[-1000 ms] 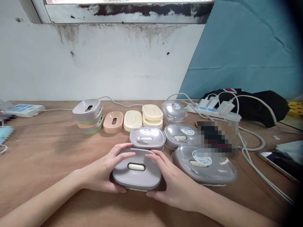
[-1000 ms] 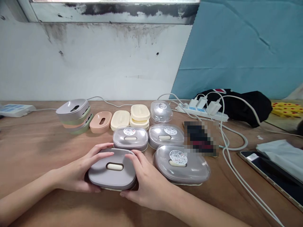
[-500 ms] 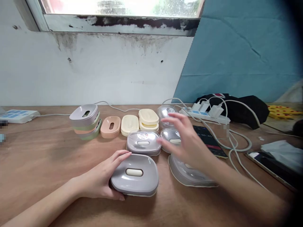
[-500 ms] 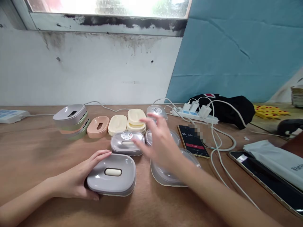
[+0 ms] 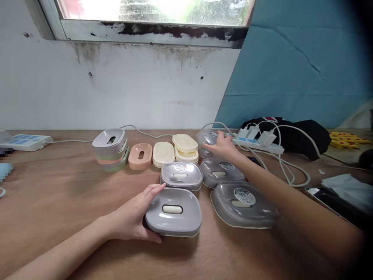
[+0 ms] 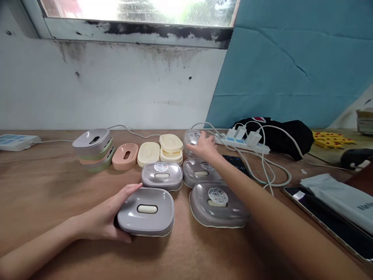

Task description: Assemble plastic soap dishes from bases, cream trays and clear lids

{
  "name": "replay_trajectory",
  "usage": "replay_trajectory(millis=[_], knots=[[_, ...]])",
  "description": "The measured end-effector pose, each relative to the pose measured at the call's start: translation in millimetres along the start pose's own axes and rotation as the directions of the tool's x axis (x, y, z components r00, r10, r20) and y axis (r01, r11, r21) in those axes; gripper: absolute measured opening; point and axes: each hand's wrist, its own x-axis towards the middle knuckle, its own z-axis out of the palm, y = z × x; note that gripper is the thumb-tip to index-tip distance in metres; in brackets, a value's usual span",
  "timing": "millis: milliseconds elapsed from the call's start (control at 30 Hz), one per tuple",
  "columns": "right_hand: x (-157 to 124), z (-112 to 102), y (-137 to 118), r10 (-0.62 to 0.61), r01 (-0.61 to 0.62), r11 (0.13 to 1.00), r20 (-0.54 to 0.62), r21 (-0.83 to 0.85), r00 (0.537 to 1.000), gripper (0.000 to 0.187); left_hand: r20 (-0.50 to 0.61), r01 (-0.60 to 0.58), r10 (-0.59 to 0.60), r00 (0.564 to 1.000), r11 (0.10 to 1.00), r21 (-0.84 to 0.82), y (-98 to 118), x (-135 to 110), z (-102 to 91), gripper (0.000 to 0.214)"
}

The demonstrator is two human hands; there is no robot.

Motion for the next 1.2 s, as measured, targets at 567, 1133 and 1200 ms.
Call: replay_trajectory(millis=[567, 1133, 1200], knots=[[-132.9, -25.7, 9.3, -0.856, 0.689, 0.425, 0.011, 0.588, 0.518, 0.072, -0.029, 0.015, -0.018, 0.999, 0.997, -0.077, -1.0, 4.0, 4.3, 0.117], [-147.8, -7.9, 2.1, -0.916, 0.837, 0.381, 0.284, 0.393, 0.283, 0.076, -0.12, -0.096, 0.069, 0.99, 0.968, -0.234, -2.8, 4.3, 1.7, 0.088], [-149.0, -6.6, 1.4, -0.918, 0.848, 0.375, 0.28, 0.374, 0.282, 0.073, -0.112, -0.087, 0.063, 0.992, 0.971, -0.222, -0.4, 4.4, -0.5, 0.087]])
